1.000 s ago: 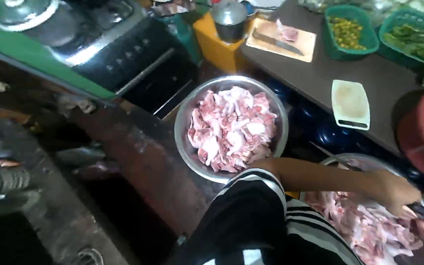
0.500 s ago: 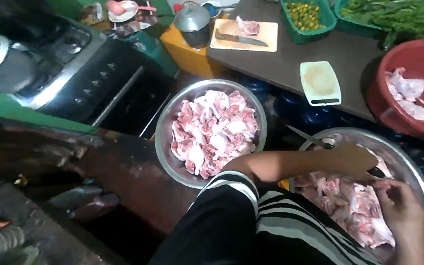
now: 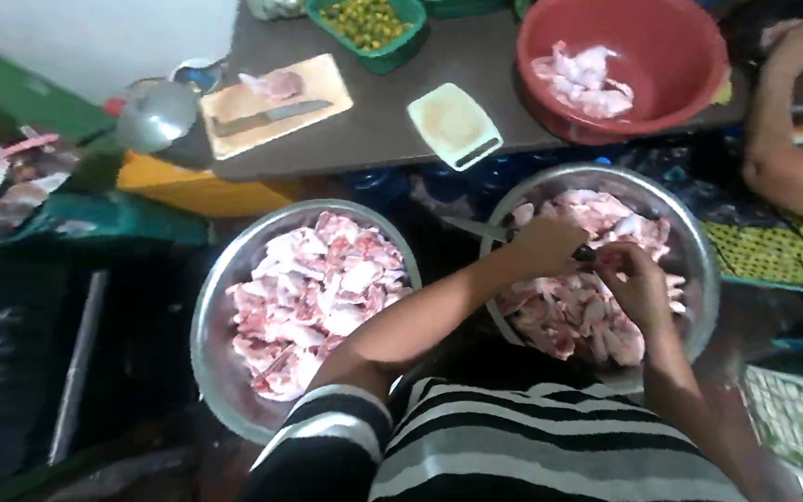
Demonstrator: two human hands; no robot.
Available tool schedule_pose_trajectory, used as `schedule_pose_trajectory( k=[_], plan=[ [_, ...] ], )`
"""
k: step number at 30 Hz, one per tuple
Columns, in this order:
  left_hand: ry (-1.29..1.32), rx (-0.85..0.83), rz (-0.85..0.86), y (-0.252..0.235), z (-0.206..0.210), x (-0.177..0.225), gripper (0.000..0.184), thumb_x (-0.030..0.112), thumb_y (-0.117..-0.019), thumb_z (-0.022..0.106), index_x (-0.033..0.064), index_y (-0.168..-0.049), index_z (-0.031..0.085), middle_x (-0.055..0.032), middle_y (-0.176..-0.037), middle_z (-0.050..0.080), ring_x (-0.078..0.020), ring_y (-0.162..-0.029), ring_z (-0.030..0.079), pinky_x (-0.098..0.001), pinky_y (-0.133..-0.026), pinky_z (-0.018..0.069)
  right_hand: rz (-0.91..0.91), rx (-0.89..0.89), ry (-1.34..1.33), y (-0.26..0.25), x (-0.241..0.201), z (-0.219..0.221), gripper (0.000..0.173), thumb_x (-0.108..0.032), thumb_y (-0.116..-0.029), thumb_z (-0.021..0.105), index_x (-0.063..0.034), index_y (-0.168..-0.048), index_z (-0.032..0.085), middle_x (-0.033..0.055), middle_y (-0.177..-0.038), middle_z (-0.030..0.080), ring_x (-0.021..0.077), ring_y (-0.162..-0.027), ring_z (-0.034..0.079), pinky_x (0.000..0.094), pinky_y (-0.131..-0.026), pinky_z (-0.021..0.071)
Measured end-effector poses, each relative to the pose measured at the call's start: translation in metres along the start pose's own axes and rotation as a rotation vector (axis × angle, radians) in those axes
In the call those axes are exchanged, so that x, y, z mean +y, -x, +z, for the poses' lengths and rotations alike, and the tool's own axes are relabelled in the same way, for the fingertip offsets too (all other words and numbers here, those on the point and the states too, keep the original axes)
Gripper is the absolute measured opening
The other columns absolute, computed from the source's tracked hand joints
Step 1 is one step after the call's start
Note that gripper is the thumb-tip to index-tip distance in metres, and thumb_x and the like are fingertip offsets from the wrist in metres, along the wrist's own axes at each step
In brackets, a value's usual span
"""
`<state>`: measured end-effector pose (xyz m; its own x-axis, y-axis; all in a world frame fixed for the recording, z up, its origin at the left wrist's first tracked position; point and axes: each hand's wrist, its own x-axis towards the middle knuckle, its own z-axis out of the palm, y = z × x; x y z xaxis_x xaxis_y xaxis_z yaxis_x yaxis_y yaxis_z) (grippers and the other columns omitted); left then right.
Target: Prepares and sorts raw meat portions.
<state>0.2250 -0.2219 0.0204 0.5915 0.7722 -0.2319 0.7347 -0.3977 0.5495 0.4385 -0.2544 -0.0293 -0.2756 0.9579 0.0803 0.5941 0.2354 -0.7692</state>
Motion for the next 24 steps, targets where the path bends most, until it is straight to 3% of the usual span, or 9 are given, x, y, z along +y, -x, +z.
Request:
schedule_pose_trajectory(
  k=[2,8,13,17,21,24],
  plan=[
    [0.009,-0.025,-0.01,-0.001,-0.003,0.002,0.039,0.03,-0.0983,0.069,0.0058,-0.128,0.066,-0.0195,-0.106,0.073,-0.0396,-0.1,0.07,-0.0615,-0.084,0.0533,-0.021,0.026,-0.031,-0.001,0.006,0.002,0.025,-0.004,-0.0904,0.069,0.0095,-0.112,0.066,0.0217,-0.102,0.069,0.0237,-0.086,0.069,0.04,-0.081,0.0587],
    [0.041,-0.035,-0.026,0.0,-0.012,0.002,0.037,0.028,-0.0966,0.071,0.0054,-0.126,0.068,-0.0205,-0.106,0.073,-0.0406,-0.1,0.07,-0.0631,-0.085,0.0527,-0.024,0.087,-0.309,0.002,0.013,0.004,0.022,0.002,-0.0871,0.069,0.0029,-0.109,0.065,0.0073,-0.1,0.068,0.0064,-0.083,0.064,0.0257,-0.076,0.0568],
    [0.029,-0.024,-0.019,0.0,-0.014,0.003,0.036,0.03,-0.0975,0.069,0.0087,-0.126,0.069,-0.0185,-0.105,0.073,-0.0395,-0.098,0.071,-0.0626,-0.082,0.0534,0.057,0.156,-0.523,0.005,0.016,0.008,0.02,0.004,-0.0888,0.067,-0.0072,-0.105,0.068,-0.0024,-0.096,0.07,0.0035,-0.079,0.065,0.0243,-0.074,0.0568],
    [0.045,-0.018,-0.017,0.002,-0.017,0.004,0.037,0.033,-0.0984,0.068,0.0081,-0.126,0.068,-0.019,-0.104,0.073,-0.0395,-0.097,0.07,-0.0618,-0.082,0.0534,0.054,0.238,-0.731,0.009,0.021,0.016,0.02,0.0,-0.0929,0.061,-0.0146,-0.103,0.07,-0.0036,-0.096,0.071,0.0071,-0.08,0.066,0.0288,-0.075,0.0578],
    [0.036,0.009,-0.018,0.004,-0.014,-0.001,0.036,0.034,-0.0981,0.068,0.0092,-0.124,0.069,-0.0184,-0.101,0.073,-0.0389,-0.094,0.07,-0.0606,-0.08,0.0539,0.072,0.277,-0.778,0.011,0.022,0.021,0.017,-0.003,-0.0959,0.061,-0.0127,-0.105,0.071,-0.0014,-0.097,0.072,0.007,-0.076,0.065,0.0269,-0.072,0.0572],
    [0.044,-0.038,-0.051,0.007,-0.021,0.001,0.036,0.031,-0.0985,0.067,0.0091,-0.128,0.068,-0.0198,-0.106,0.072,-0.0402,-0.1,0.069,-0.0615,-0.084,0.0524,0.096,0.287,-0.835,0.01,0.016,0.026,0.015,-0.007,-0.0971,0.063,-0.0137,-0.107,0.071,-0.0015,-0.098,0.072,0.0069,-0.078,0.066,0.0275,-0.074,0.0577]
  ],
)
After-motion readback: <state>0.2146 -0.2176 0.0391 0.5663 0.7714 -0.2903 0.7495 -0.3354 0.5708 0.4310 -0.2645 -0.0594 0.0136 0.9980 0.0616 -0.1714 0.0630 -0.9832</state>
